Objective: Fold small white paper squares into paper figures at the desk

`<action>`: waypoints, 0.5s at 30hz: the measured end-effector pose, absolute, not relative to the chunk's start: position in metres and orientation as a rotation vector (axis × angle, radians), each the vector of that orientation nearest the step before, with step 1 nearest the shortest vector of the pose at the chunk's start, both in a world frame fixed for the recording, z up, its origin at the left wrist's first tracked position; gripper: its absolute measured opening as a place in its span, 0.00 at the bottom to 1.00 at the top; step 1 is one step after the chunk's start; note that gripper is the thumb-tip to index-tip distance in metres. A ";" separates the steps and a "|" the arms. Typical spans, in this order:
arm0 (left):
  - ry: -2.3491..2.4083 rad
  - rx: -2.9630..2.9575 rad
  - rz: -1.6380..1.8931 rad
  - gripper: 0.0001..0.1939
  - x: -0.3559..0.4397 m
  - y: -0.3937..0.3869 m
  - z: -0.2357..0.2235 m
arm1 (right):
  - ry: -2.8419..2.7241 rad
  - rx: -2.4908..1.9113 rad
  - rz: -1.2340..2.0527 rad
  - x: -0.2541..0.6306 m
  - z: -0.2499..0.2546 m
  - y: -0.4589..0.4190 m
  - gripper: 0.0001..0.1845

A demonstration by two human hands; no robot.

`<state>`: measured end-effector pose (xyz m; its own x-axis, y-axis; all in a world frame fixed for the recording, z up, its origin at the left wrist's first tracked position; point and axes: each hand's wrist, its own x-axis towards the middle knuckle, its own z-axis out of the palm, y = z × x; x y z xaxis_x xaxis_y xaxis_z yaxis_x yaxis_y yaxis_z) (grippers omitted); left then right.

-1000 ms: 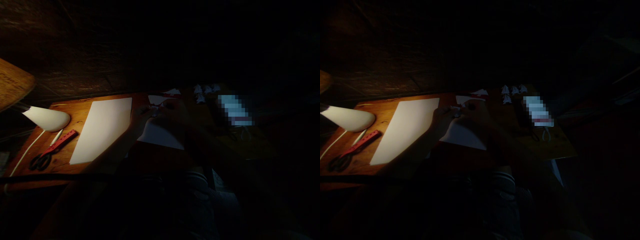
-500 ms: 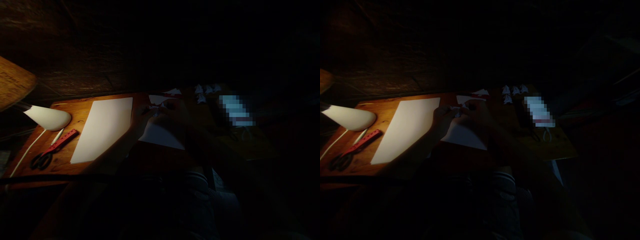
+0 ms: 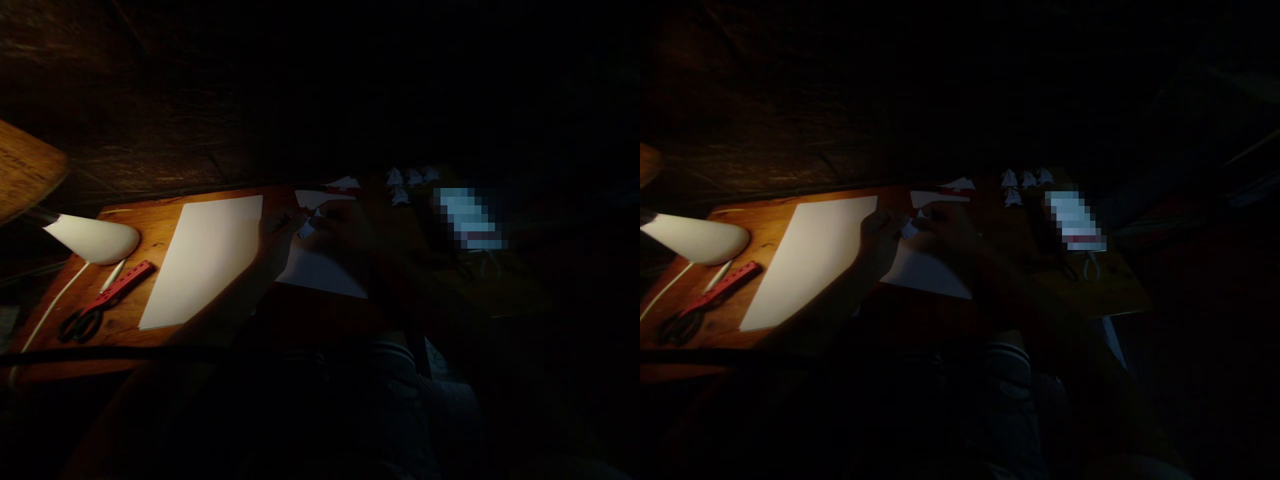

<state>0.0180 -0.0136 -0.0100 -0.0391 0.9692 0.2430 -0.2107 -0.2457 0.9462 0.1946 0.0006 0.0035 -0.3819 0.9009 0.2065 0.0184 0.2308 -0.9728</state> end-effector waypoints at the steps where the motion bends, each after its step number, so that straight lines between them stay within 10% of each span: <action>1: 0.948 1.195 1.486 0.15 0.019 -0.013 -0.011 | -1.636 -0.884 1.259 0.195 0.004 0.001 0.22; 15: 1.038 1.060 1.346 0.14 0.018 -0.007 -0.017 | -1.497 -1.016 1.282 0.202 0.015 -0.001 0.19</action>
<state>0.0175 -0.0073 -0.0172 -0.0216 0.9992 0.0341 -0.2210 -0.0381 0.9745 0.2020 -0.0011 0.0149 -0.2663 0.9571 0.1143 0.0343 0.1280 -0.9912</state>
